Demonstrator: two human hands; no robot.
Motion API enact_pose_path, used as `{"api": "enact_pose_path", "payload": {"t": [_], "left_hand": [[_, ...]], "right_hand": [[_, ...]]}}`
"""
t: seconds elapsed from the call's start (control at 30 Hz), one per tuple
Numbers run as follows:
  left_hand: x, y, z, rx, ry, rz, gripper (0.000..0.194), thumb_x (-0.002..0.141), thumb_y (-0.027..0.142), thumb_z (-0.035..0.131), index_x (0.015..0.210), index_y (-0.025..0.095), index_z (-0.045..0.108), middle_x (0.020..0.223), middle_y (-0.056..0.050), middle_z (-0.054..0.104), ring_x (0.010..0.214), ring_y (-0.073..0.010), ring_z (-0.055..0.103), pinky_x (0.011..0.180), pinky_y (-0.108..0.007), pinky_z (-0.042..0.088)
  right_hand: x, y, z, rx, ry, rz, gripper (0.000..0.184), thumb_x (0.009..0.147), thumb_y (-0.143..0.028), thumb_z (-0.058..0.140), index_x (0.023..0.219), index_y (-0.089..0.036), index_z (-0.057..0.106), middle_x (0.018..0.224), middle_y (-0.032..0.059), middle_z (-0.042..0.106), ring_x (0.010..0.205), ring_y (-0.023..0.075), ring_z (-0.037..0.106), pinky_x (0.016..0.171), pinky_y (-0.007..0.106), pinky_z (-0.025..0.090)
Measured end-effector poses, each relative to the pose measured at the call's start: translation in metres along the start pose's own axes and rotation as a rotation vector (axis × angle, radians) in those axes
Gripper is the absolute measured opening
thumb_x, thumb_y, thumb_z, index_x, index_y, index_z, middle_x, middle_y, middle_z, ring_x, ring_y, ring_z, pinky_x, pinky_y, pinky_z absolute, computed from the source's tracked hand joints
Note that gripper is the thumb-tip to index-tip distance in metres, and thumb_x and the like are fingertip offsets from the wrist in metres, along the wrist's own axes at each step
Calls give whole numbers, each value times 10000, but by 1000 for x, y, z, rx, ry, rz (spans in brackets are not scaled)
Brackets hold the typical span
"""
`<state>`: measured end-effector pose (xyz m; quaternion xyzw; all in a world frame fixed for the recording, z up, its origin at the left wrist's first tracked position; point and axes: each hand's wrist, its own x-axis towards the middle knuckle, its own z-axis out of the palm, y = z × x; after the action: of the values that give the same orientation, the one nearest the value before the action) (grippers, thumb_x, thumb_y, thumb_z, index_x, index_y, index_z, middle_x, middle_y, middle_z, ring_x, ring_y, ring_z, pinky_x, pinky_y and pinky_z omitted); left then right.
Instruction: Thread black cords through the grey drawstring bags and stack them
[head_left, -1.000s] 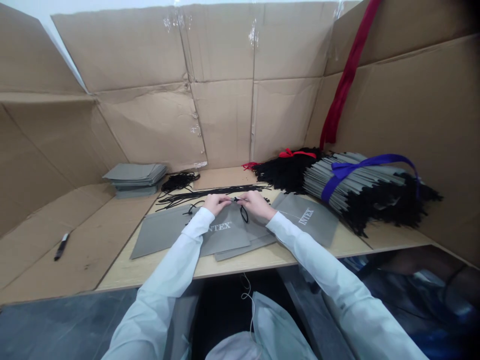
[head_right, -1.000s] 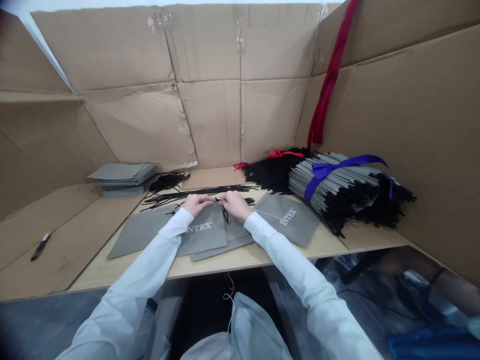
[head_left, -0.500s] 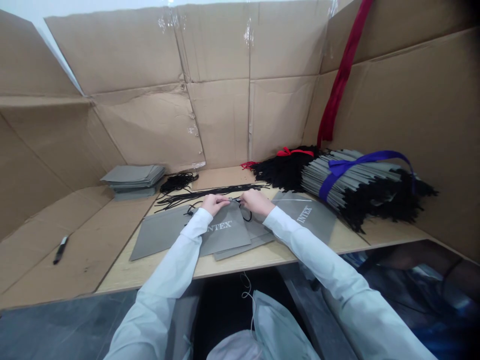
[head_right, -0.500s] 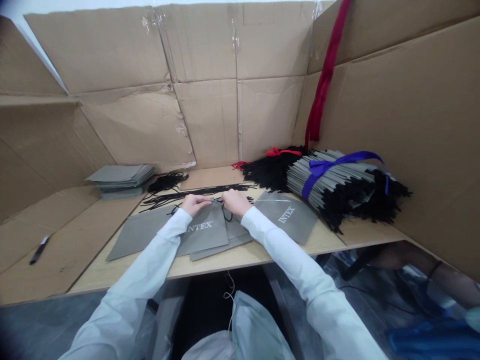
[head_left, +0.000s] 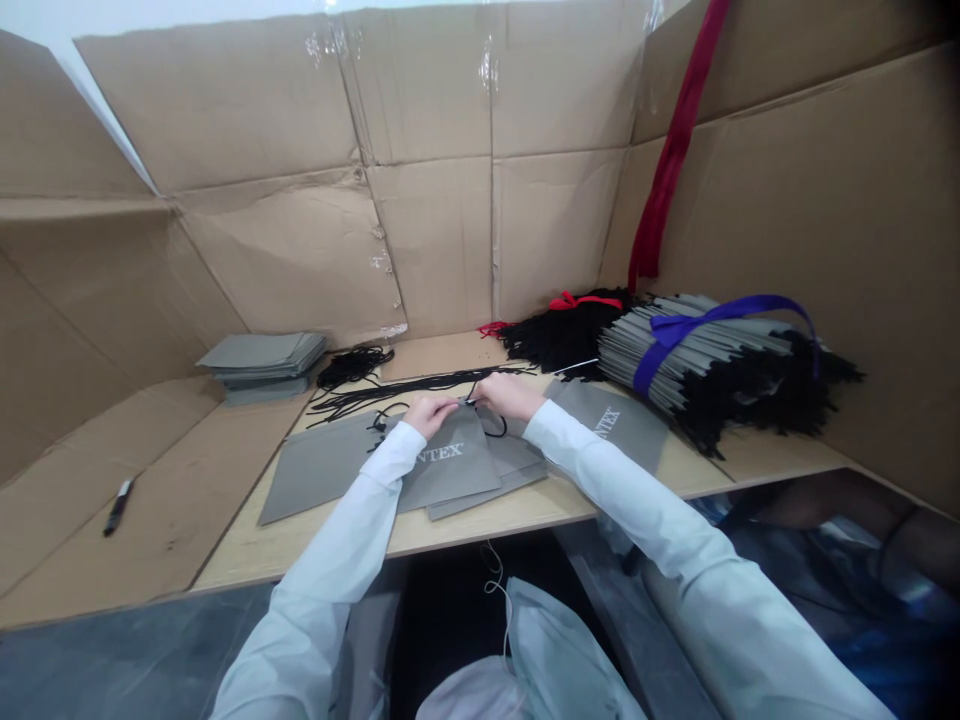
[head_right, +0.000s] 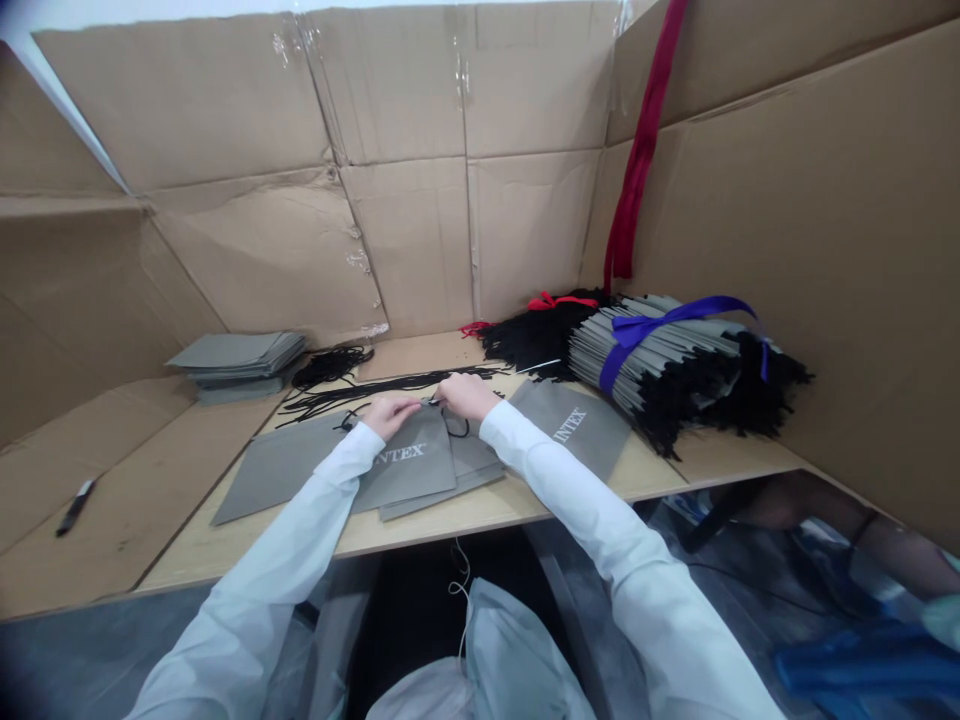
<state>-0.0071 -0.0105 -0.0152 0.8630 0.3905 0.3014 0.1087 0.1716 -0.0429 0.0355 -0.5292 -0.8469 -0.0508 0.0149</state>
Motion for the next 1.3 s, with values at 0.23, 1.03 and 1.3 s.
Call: {"api": "enact_pose_path", "payload": {"t": [0.23,1.03,1.3], "left_hand": [[0,-3,5,-250,10,-63,294,650,322,549,851,123,632,875,-76,638,826,-182,580,788,-309,434],[0,8,2,-485,-4,-211,356,496,346,666,755,101,653,781,-88,652,733,-197,597,736,-310,457],[3,6,1,-555,-49,-276,363,463,329,687,741,99,653,768,-86,654,739,-208,596,738,-324,455]], "right_hand": [[6,8,6,97,22,-55,236,701,-278,490,874,-197,628,779,79,615,741,159,554,605,207,351],[-6,23,16,465,303,-208,123,662,-183,561,725,-164,665,698,40,639,637,106,542,602,185,354],[-5,20,25,479,396,-220,105,656,-171,573,708,-157,662,681,35,629,624,104,539,599,185,360]]}}
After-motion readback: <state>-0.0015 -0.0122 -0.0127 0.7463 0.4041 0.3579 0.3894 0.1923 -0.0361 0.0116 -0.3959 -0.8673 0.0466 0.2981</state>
